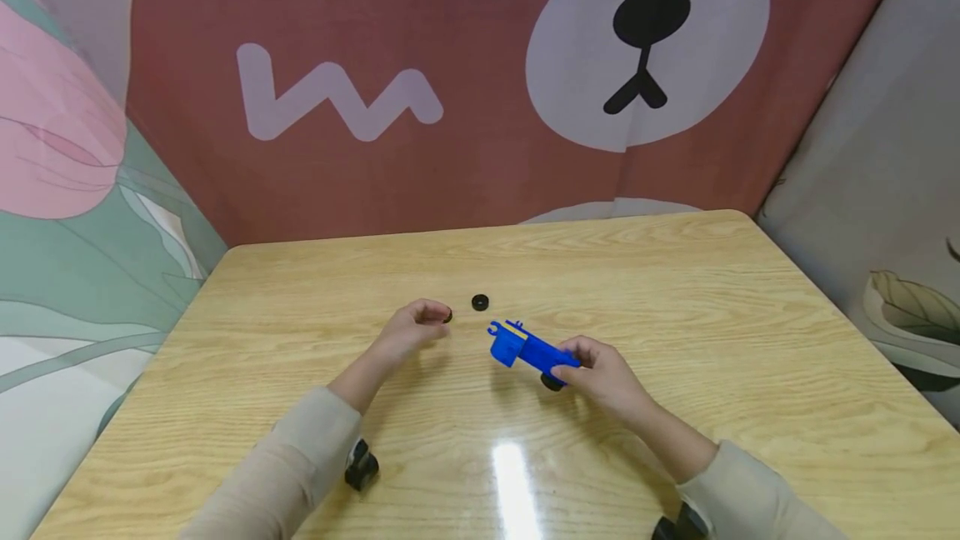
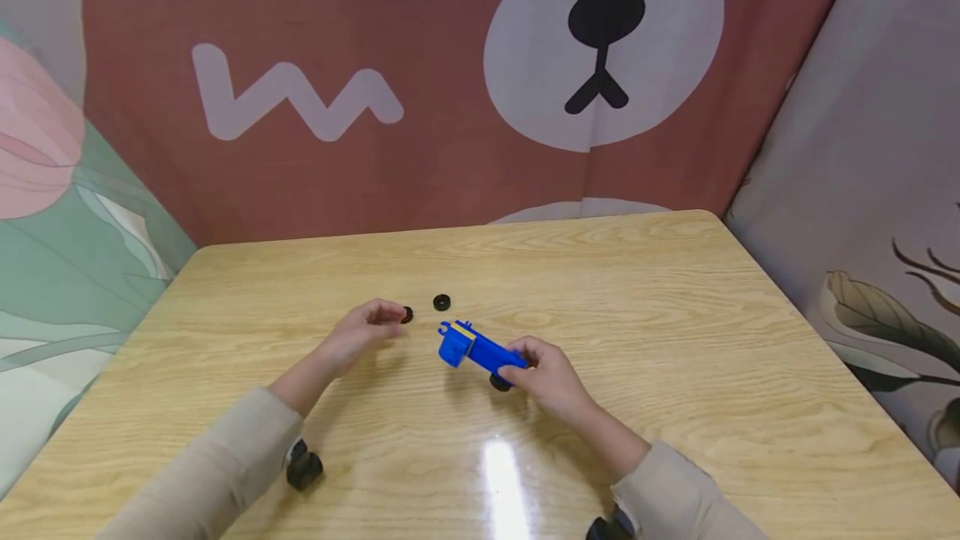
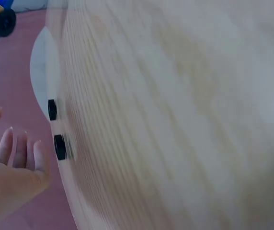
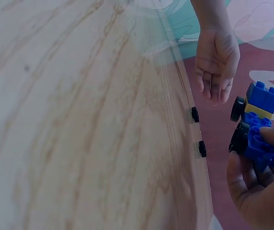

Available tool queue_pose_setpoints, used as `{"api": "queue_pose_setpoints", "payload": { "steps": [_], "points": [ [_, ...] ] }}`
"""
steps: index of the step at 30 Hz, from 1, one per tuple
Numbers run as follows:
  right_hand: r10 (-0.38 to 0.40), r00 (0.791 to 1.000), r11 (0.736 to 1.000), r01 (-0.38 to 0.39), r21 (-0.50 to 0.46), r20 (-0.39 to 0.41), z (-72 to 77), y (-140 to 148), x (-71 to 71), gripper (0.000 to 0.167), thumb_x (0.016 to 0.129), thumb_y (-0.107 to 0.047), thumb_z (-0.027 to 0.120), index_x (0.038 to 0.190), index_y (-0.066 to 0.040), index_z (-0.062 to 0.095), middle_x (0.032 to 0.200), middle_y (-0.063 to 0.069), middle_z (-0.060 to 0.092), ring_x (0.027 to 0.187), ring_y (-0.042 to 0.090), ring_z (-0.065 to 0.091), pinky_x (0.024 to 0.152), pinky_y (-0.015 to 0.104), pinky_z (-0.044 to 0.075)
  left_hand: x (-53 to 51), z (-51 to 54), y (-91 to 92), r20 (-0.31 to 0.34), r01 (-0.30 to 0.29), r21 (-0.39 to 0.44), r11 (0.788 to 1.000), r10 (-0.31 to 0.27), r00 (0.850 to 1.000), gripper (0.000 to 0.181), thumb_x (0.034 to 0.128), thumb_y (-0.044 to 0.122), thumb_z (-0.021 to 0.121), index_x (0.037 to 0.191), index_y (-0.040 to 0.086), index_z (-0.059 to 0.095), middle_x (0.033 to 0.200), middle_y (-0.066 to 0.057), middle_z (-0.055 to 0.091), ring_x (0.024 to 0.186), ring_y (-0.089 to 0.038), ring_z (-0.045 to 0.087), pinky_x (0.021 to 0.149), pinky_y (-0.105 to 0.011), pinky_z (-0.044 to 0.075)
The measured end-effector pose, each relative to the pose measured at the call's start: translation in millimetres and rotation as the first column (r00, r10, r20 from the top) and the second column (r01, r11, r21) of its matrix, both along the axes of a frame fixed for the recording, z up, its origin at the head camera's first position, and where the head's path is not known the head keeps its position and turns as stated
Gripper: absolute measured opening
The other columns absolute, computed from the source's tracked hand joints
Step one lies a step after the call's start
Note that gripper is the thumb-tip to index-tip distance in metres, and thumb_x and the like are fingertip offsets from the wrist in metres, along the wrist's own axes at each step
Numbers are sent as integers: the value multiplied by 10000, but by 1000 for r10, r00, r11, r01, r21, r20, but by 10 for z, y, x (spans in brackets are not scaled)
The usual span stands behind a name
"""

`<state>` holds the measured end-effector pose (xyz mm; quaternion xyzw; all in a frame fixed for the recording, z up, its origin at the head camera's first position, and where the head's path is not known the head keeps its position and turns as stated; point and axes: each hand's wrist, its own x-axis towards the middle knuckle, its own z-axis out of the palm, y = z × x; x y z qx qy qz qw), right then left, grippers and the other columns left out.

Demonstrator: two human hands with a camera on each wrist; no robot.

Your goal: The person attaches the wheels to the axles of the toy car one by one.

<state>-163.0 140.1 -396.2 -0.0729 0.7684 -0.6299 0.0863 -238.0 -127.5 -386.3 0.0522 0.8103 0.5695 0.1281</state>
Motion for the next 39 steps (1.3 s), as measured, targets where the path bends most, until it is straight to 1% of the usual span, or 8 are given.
{"api": "queue_pose_setpoints", "payload": {
  "steps": [3, 7, 13, 20, 25, 34, 37, 39],
  "points": [
    [20, 1000, 1000, -20, 6, -2, 7, 1, 2, 224, 767, -22, 598, 949, 88, 527, 842, 132, 604, 773, 210, 562, 685, 313, 467, -54, -8, -14, -8, -32, -64, 997, 31, 999, 311, 784, 20, 585, 1085, -12, 513, 1111, -155, 496, 1050, -265, 423, 859, -371, 390],
    [28, 1000, 999, -28, 17, -4, 22, -8, 10, 232, 762, -11, 602, 957, 93, 531, 840, 134, 609, 775, 206, 556, 677, 301, 462, -127, -44, -22, -25, -54, -167, 985, 51, 998, 326, 780, 46, 598, 1094, 14, 516, 1151, -140, 468, 1095, -283, 387, 877, -400, 369],
    [38, 999, 999, -38, 27, -7, 36, -11, 15, 245, 770, -8, 598, 979, 99, 529, 850, 149, 614, 790, 212, 551, 669, 287, 461, -238, -113, -27, -73, -41, -274, 961, 21, 997, 410, 771, 47, 594, 1161, -8, 478, 1167, -177, 438, 1064, -303, 421, 819, -403, 412],
    [26, 1000, 999, -26, 30, 6, 40, -9, 17, 268, 766, -68, 633, 979, 72, 553, 831, 122, 620, 793, 202, 555, 671, 286, 466, -338, -143, 6, -81, -17, -386, 922, -16, 997, 471, 759, 37, 611, 1201, -8, 451, 1168, -177, 472, 1067, -295, 436, 864, -394, 391],
    [8, 1000, 1000, -8, 29, 2, 46, -7, 19, 300, 758, -107, 652, 985, 67, 564, 830, 112, 617, 765, 198, 569, 658, 312, 477, -374, -138, 31, -74, -15, -425, 905, -19, 997, 416, 767, 27, 610, 1159, -12, 478, 1152, -169, 492, 1061, -286, 446, 868, -380, 391],
    [-11, 1000, 1000, 11, 28, 1, 25, -10, 6, 299, 755, -91, 652, 994, 68, 570, 838, 110, 621, 742, 191, 581, 651, 285, 480, -385, -157, 63, -117, -1, -500, 866, -66, 991, 330, 749, 53, 642, 1056, -17, 543, 999, -133, 514, 920, -254, 482, 806, -365, 410],
    [-13, 1000, 1000, 13, 25, 6, 34, -9, 8, 297, 760, -81, 644, 1002, 72, 564, 834, 108, 623, 739, 188, 584, 655, 292, 483, -390, -171, 63, -127, -1, -513, 859, -74, 989, 305, 751, 67, 647, 1030, -10, 551, 968, -116, 504, 892, -240, 477, 790, -359, 409],
    [-14, 1000, 1000, 14, 25, 8, 35, -3, 7, 302, 765, -73, 637, 1012, 81, 556, 835, 114, 624, 736, 189, 586, 654, 302, 484, -388, -175, 62, -131, -4, -509, 861, -73, 989, 292, 751, 74, 650, 1015, -4, 552, 946, -106, 502, 868, -233, 476, 769, -353, 412]
  ]
}}
